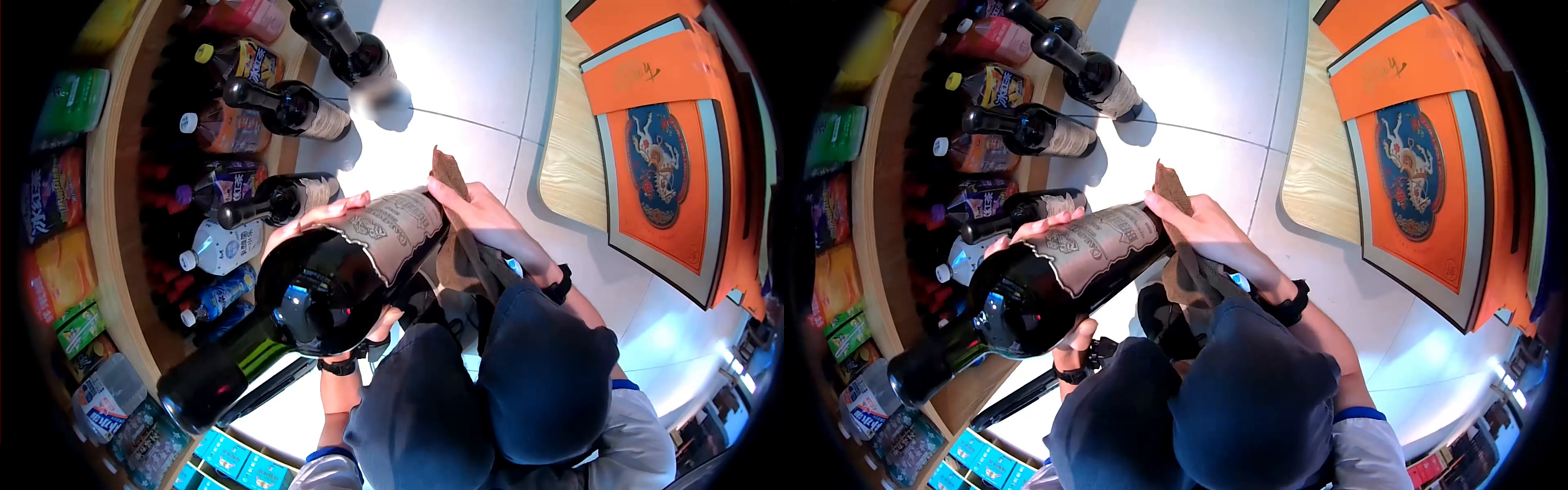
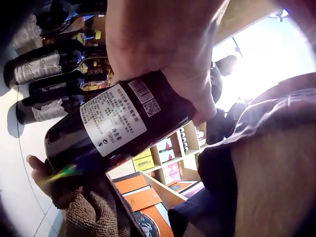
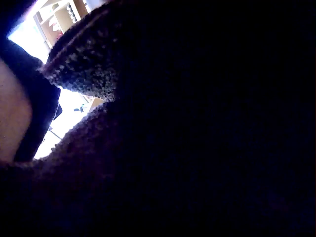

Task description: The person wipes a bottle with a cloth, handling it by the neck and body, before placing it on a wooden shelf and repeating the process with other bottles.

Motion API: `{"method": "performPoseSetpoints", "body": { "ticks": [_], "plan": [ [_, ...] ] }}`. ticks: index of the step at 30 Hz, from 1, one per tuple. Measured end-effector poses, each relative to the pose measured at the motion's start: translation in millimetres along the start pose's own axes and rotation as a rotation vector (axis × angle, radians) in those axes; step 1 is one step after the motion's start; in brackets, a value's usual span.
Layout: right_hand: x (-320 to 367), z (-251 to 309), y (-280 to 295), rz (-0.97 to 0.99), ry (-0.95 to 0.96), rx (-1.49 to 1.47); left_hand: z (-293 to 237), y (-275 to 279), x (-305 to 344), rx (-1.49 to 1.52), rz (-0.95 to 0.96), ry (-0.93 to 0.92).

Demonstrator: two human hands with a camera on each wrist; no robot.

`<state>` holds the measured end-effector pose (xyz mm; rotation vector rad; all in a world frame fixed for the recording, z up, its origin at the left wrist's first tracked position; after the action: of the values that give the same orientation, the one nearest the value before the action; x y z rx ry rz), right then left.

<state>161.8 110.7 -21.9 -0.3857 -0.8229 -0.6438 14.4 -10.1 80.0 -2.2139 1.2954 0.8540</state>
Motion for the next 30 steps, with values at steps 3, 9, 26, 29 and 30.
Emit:
{"method": "performPoseSetpoints", "body": {
  "ticks": [3,9,26,29,30],
  "plan": [
    [3,-1,1,0.064,-0.093,-0.049,-6,8,-12,0.002,-0.019,0.0],
    [17,19,11,0.129,-0.081,-0.065,-29,12,-29,-0.228,0.098,0.191],
    [146,171,6,0.178,-0.032,0.569,-148,55,-133,-0.358,0.144,0.375],
    [174,186,-12,0.208,-0.072,0.513,-172,61,-144,-0.228,0.076,0.32],
    [183,193,-17,0.234,-0.115,0.519,-178,61,-148,-0.182,0.05,0.296]
  ]
}}
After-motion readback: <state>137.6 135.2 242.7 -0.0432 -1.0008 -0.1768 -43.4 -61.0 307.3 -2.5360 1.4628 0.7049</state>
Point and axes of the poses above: each hand's wrist, its own x-axis away from the middle knuckle, its own y-axis out of the back of the hand, z = x × y, the point moved 6 cm from there along -x, towards the middle knuckle, and after that the axes turned 15 degrees about -y, right-handed, at the moved point
